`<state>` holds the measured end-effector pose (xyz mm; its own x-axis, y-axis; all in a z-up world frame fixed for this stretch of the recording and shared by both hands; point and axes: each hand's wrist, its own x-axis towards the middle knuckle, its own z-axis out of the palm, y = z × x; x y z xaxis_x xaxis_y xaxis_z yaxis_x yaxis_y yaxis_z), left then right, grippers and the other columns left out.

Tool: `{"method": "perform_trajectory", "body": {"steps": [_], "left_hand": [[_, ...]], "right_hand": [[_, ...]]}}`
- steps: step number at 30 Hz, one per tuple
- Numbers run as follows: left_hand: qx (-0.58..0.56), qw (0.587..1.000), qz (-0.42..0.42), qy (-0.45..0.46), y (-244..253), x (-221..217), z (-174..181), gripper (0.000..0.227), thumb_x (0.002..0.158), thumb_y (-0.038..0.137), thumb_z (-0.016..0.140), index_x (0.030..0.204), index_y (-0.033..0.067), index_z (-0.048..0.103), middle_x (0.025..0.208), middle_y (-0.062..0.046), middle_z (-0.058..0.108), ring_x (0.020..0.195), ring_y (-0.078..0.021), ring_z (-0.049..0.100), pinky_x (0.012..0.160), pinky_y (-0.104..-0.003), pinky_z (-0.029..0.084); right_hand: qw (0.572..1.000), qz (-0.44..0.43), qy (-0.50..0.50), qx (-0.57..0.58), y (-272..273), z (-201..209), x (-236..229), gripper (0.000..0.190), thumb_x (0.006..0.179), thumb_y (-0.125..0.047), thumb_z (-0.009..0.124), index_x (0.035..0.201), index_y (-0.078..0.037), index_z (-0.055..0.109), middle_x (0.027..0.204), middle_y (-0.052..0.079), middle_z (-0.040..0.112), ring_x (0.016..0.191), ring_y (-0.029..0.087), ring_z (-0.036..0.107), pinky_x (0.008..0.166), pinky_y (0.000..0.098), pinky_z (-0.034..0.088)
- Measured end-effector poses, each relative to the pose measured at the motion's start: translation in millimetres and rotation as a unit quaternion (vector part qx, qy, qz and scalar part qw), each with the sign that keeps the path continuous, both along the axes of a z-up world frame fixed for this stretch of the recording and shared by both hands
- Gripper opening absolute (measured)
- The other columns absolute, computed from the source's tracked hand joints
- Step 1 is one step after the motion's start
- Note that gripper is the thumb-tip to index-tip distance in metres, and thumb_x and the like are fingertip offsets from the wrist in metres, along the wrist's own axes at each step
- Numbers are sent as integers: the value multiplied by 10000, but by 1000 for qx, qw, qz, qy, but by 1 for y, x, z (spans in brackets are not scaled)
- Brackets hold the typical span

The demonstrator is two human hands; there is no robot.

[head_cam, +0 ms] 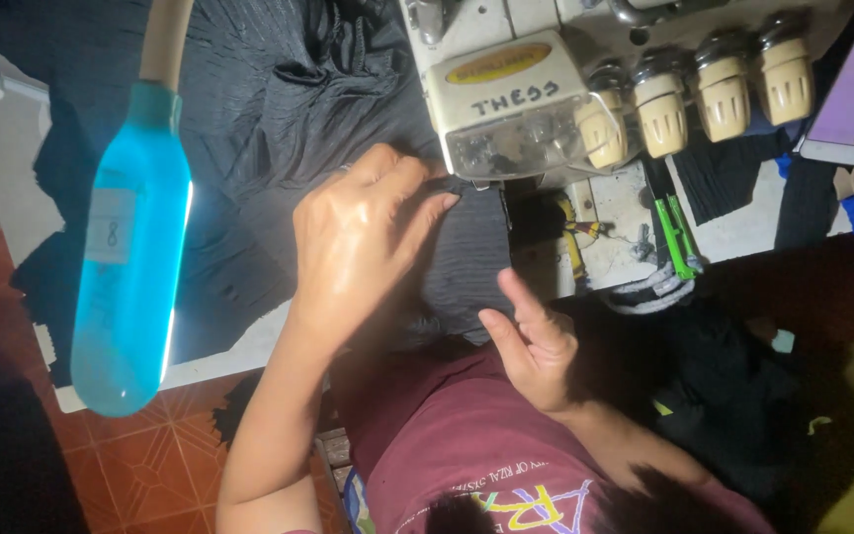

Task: Trimming excess threads and fabric from black garments using a small hand tool at a sewing workstation.

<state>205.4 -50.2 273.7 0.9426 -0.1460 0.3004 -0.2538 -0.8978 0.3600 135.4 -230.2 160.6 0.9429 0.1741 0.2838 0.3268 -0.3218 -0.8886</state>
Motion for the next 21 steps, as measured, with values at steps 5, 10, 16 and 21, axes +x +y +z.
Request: {"method": "perform_trajectory", "body": {"steps": [5,10,16,21], "left_hand": [[-73,997,-13,10,3,0,2,143,827,263,573,780,128,582,757,17,538,615,-189,557,456,-330,391],[-40,999,-1,-12,0,-1,-1,121,824,229,595,758,130,577,740,4,502,596,-196,538,432,-343,391],[-16,999,15,-47,3,8,-7,151,828,238,612,754,123,549,715,-14,474,549,-197,529,397,-336,389],[-14,996,19,-89,6,14,-12,153,834,226,641,778,111,557,742,-15,478,589,-207,523,442,-342,393]], "right_hand": [[997,63,34,6,8,29,14,265,796,-56,561,1058,-22,543,1016,90,603,776,98,614,737,184,482],[996,39,79,14,9,30,12,291,790,-70,567,1076,-20,535,1063,87,582,884,86,596,788,166,455],[996,20,77,37,13,39,19,288,793,-46,568,1076,-2,531,1082,97,566,949,101,569,853,170,431],[995,39,74,48,15,46,27,291,813,-36,552,1098,4,510,1105,108,549,1006,128,544,926,198,405]]}}
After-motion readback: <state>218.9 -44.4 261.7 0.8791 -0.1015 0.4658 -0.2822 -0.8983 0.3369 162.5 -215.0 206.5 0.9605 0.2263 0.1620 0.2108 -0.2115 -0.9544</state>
